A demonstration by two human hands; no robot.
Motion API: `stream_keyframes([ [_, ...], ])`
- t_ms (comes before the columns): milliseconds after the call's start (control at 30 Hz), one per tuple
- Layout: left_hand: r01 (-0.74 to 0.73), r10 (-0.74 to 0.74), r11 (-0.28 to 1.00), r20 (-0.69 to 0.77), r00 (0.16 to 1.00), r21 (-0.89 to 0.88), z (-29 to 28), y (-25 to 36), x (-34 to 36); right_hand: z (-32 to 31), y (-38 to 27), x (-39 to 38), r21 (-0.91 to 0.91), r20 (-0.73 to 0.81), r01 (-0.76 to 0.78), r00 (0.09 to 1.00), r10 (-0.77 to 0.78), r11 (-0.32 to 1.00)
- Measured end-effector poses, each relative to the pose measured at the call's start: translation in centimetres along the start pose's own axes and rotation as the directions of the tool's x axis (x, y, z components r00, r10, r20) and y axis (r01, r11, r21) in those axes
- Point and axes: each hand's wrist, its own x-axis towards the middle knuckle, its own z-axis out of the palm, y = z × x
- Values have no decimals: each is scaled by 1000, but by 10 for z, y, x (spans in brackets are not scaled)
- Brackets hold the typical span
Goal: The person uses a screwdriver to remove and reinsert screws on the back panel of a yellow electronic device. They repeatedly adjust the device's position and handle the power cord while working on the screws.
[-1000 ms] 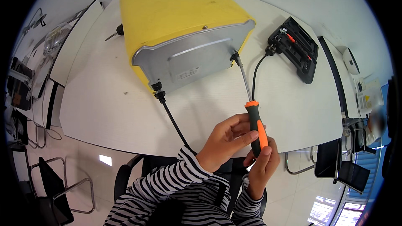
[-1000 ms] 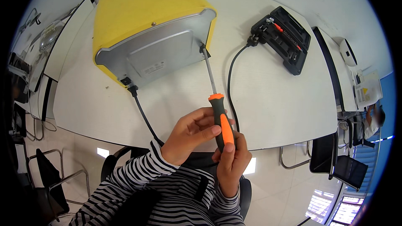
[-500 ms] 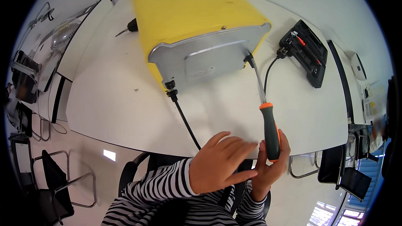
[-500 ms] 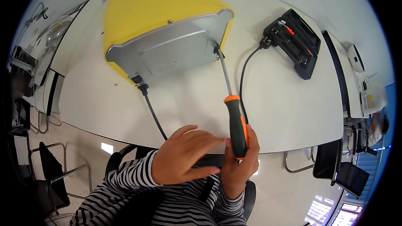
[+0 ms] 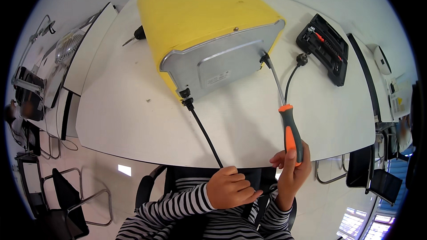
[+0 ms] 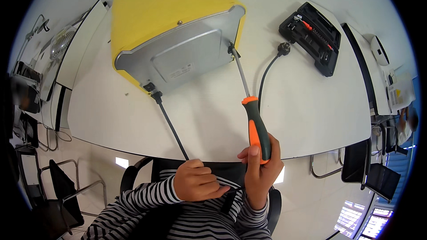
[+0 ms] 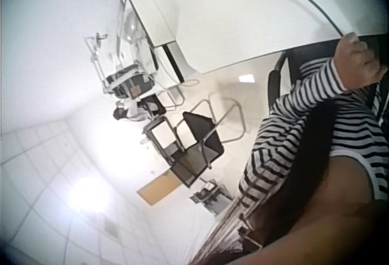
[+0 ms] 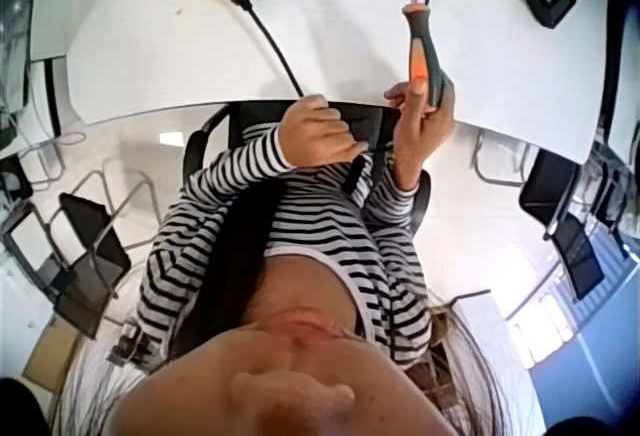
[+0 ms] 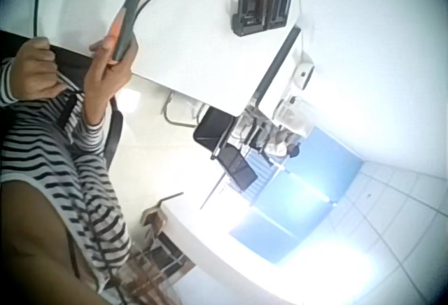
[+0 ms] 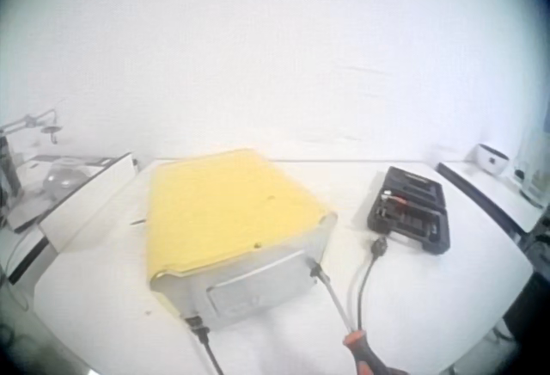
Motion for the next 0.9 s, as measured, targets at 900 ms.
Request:
stream_keyframes([
  [900, 122, -43, 981, 448, 893, -149, -94, -7, -65, -19, -2, -9, -61, -97, 141, 985, -146, 988],
])
